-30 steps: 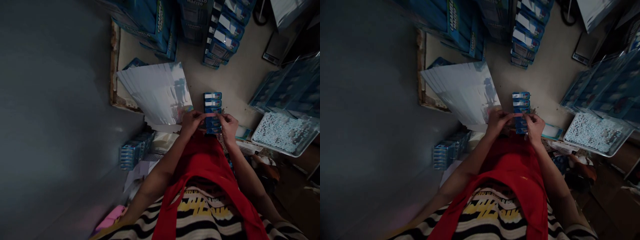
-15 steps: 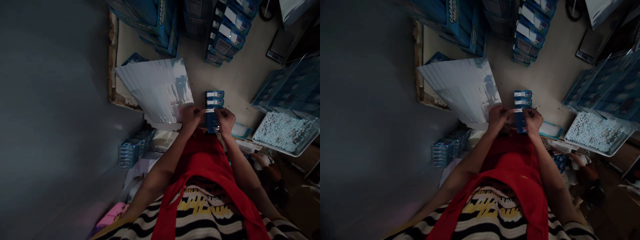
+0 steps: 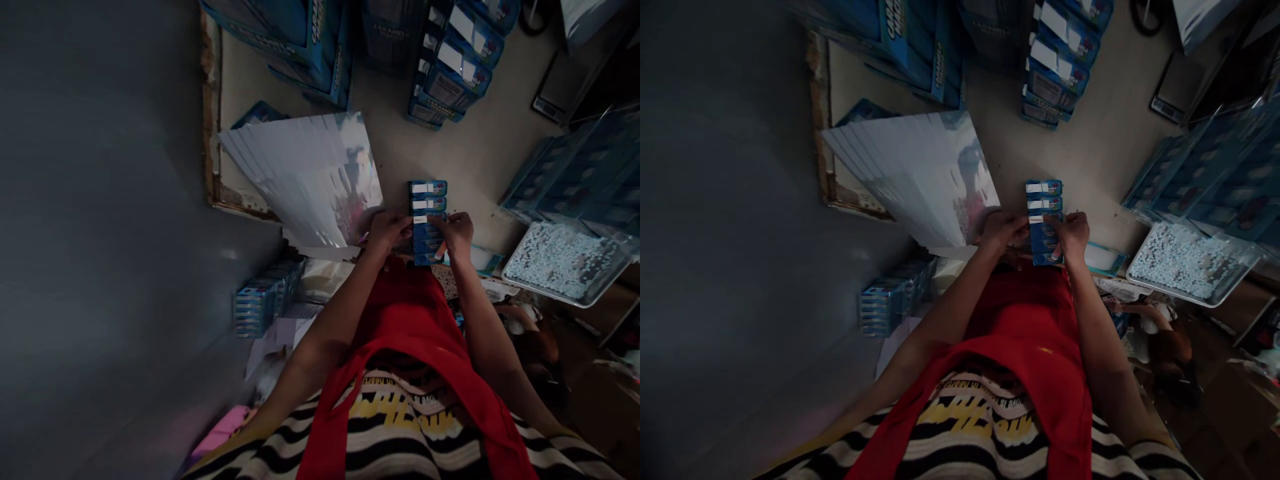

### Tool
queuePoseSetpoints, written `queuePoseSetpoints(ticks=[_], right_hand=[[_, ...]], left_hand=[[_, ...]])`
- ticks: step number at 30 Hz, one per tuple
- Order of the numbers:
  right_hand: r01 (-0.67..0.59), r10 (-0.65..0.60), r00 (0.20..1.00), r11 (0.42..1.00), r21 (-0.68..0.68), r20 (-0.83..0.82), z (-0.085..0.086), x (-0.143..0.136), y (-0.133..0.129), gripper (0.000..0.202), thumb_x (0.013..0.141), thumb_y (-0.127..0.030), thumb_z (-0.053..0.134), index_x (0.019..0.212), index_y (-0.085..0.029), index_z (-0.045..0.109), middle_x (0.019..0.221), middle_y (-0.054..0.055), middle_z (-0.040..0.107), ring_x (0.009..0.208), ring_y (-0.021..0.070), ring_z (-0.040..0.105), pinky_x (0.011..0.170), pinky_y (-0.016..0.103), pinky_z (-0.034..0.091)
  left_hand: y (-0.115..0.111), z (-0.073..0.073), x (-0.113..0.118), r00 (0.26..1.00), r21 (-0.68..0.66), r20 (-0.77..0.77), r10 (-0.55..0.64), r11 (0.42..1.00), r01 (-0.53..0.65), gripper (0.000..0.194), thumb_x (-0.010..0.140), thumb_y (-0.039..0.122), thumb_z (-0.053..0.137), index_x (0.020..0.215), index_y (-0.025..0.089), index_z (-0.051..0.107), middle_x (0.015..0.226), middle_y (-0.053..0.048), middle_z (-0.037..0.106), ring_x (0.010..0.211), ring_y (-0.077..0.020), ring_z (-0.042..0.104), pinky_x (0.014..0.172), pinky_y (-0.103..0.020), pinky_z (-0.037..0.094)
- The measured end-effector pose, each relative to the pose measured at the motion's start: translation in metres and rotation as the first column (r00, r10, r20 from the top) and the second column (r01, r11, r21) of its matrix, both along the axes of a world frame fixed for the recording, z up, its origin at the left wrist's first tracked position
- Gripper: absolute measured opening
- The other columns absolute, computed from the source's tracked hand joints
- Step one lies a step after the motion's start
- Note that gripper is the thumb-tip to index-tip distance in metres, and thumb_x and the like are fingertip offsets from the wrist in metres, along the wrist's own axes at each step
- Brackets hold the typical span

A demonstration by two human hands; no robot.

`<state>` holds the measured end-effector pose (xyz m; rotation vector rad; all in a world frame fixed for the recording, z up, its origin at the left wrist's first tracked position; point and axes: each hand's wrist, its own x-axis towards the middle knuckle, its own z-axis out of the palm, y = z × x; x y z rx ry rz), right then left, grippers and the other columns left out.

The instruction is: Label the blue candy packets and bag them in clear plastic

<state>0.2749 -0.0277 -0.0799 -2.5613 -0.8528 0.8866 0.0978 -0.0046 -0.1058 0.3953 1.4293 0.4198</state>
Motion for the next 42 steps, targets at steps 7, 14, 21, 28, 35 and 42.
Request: queuePoseSetpoints(ticks=[7, 14, 21, 28, 35, 42], right_hand=[[0.004, -0.002, 0.993, 1.000, 0.024, -0.115, 0.006, 0.003, 0.002, 0.047, 0.068, -0.063, 0.083, 0.076, -0.026, 0.055, 0.075, 0.002, 0.067, 0.075, 0.0208, 0.061, 0.068, 0.033, 0.044], [0.265, -0.170, 0.885, 0.949, 0.169, -0.433, 0.051, -0.001, -0.008, 0.062, 0.067, -0.071, 0.083, 0.096, -0.024, 0.056, 0.070, -0.006, 0.061, 0.057, 0.0126, 0.053, 0.055, 0.027, 0.041], [0.429, -0.232, 0.692, 0.894, 0.131, -0.684, 0.084, -0.019, -0.019, 0.071, 0.056, -0.066, 0.098, 0.095, -0.024, 0.056, 0.066, -0.012, 0.053, 0.047, 0.0029, 0.035, 0.044, 0.018, 0.025], [0.477, -0.256, 0.666, 0.868, 0.136, -0.700, 0.081, -0.027, -0.032, 0.066, 0.059, -0.060, 0.097, 0.096, -0.024, 0.056, 0.073, -0.010, 0.061, 0.048, 0.0028, 0.040, 0.044, 0.017, 0.029], [0.465, -0.247, 0.752, 0.856, 0.227, -0.611, 0.062, -0.027, -0.051, 0.060, 0.049, -0.032, 0.098, 0.092, -0.022, 0.058, 0.071, -0.007, 0.071, 0.063, 0.0112, 0.063, 0.061, 0.022, 0.048], [0.397, -0.207, 0.873, 0.827, 0.398, -0.442, 0.027, -0.041, -0.066, 0.045, 0.064, -0.040, 0.088, 0.089, -0.024, 0.055, 0.075, -0.007, 0.070, 0.072, 0.0148, 0.068, 0.074, 0.029, 0.054]], left_hand=[[-0.014, -0.007, 0.017, 0.986, 0.028, -0.154, 0.060, 0.998, -0.056, 0.027, 0.092, 0.034, 0.079, 0.107, 0.019, 0.062, 0.090, -0.005, 0.072, 0.058, -0.0153, 0.065, 0.061, -0.032, 0.058], [-0.051, 0.031, 0.000, 0.925, 0.444, -0.367, -0.092, 0.857, 0.262, 0.015, 0.097, 0.024, 0.069, 0.111, 0.020, 0.066, 0.116, -0.013, 0.074, 0.113, -0.0270, 0.072, 0.102, -0.039, 0.056], [-0.066, 0.052, 0.005, 0.950, 0.090, 0.298, 0.097, 0.988, -0.129, 0.066, 0.081, 0.078, 0.077, 0.110, 0.018, 0.074, 0.094, -0.005, 0.076, 0.068, -0.0159, 0.072, 0.065, -0.029, 0.064], [-0.068, 0.063, 0.002, 0.865, -0.118, 0.388, 0.318, 0.948, -0.295, 0.068, 0.073, 0.080, 0.084, 0.096, 0.017, 0.072, 0.094, -0.009, 0.080, 0.069, -0.0170, 0.074, 0.067, -0.030, 0.066], [-0.076, 0.060, -0.003, 0.928, -0.037, 0.210, 0.307, 0.951, -0.306, 0.038, 0.069, 0.037, 0.096, 0.083, 0.015, 0.069, 0.076, -0.002, 0.075, 0.064, -0.0120, 0.072, 0.062, -0.021, 0.062], [-0.076, 0.036, 0.001, 0.968, 0.123, 0.051, 0.248, 0.960, -0.252, 0.026, 0.081, 0.034, 0.084, 0.081, 0.020, 0.062, 0.070, 0.003, 0.067, 0.062, -0.0144, 0.069, 0.059, -0.025, 0.059]])
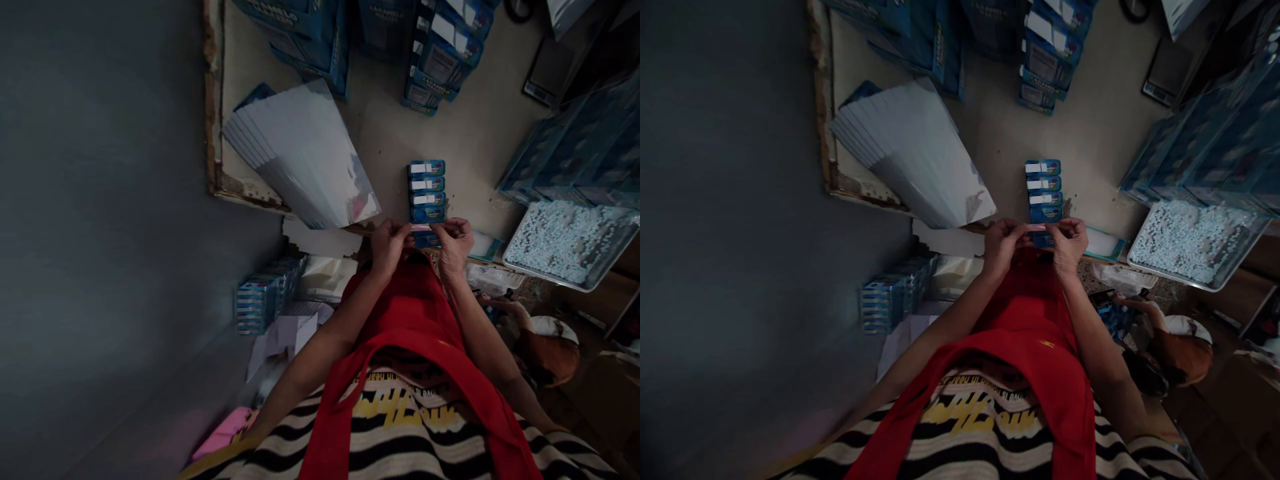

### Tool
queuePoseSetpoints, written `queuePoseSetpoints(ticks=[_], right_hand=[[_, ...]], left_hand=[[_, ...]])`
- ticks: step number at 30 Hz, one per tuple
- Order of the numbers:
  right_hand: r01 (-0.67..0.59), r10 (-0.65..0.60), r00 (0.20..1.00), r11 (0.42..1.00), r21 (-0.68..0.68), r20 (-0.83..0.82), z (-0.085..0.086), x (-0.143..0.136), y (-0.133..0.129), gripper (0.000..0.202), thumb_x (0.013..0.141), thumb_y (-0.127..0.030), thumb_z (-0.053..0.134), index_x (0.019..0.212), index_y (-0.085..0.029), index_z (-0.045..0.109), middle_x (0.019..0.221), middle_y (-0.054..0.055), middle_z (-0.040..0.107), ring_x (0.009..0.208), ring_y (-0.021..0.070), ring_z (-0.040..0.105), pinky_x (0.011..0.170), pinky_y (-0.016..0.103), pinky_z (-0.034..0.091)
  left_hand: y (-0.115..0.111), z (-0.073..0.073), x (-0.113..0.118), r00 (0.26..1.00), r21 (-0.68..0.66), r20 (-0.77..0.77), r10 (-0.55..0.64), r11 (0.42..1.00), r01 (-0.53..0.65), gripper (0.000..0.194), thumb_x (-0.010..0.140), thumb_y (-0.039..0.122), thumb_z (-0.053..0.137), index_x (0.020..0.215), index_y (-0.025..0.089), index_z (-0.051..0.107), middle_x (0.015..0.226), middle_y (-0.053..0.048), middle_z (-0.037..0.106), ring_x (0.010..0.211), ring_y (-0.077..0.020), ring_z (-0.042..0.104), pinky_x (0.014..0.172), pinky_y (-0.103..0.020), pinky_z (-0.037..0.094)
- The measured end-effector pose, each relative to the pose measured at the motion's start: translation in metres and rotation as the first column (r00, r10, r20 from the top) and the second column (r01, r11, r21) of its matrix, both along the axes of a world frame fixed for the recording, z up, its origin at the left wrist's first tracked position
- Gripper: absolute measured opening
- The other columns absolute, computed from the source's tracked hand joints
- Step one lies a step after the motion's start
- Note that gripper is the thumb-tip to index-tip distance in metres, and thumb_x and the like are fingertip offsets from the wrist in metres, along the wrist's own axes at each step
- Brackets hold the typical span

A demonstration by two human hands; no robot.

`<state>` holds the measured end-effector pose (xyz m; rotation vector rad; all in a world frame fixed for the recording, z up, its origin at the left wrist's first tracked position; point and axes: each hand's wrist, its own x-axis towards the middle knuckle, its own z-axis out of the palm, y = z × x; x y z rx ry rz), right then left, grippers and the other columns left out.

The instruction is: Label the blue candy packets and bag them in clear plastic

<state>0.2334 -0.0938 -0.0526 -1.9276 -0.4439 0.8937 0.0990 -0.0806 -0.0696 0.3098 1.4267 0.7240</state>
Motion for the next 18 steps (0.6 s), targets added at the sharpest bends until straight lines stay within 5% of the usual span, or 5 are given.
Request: queuePoseSetpoints(ticks=[7, 18], right_hand=[[-0.092, 0.074, 0.971, 0.993, 0.068, 0.228, -0.020, -0.003, 0.017, 0.032, 0.074, -0.040, 0.081, 0.085, -0.024, 0.055, 0.076, -0.007, 0.066, 0.073, 0.0139, 0.063, 0.075, 0.028, 0.050], [-0.113, 0.116, 0.949, 0.993, -0.026, 0.292, -0.024, -0.003, 0.021, 0.031, 0.074, -0.039, 0.080, 0.086, -0.024, 0.055, 0.077, -0.007, 0.065, 0.074, 0.0141, 0.060, 0.073, 0.027, 0.047]], left_hand=[[0.009, -0.029, 0.010, 0.969, 0.220, -0.241, -0.056, 0.969, 0.111, 0.022, 0.093, 0.026, 0.074, 0.082, 0.022, 0.055, 0.068, 0.004, 0.060, 0.063, -0.0130, 0.062, 0.063, -0.023, 0.050], [0.008, -0.041, 0.010, 0.990, 0.165, -0.133, -0.056, 0.983, 0.077, 0.023, 0.093, 0.032, 0.074, 0.086, 0.022, 0.055, 0.074, 0.003, 0.061, 0.066, -0.0143, 0.064, 0.064, -0.026, 0.057]])
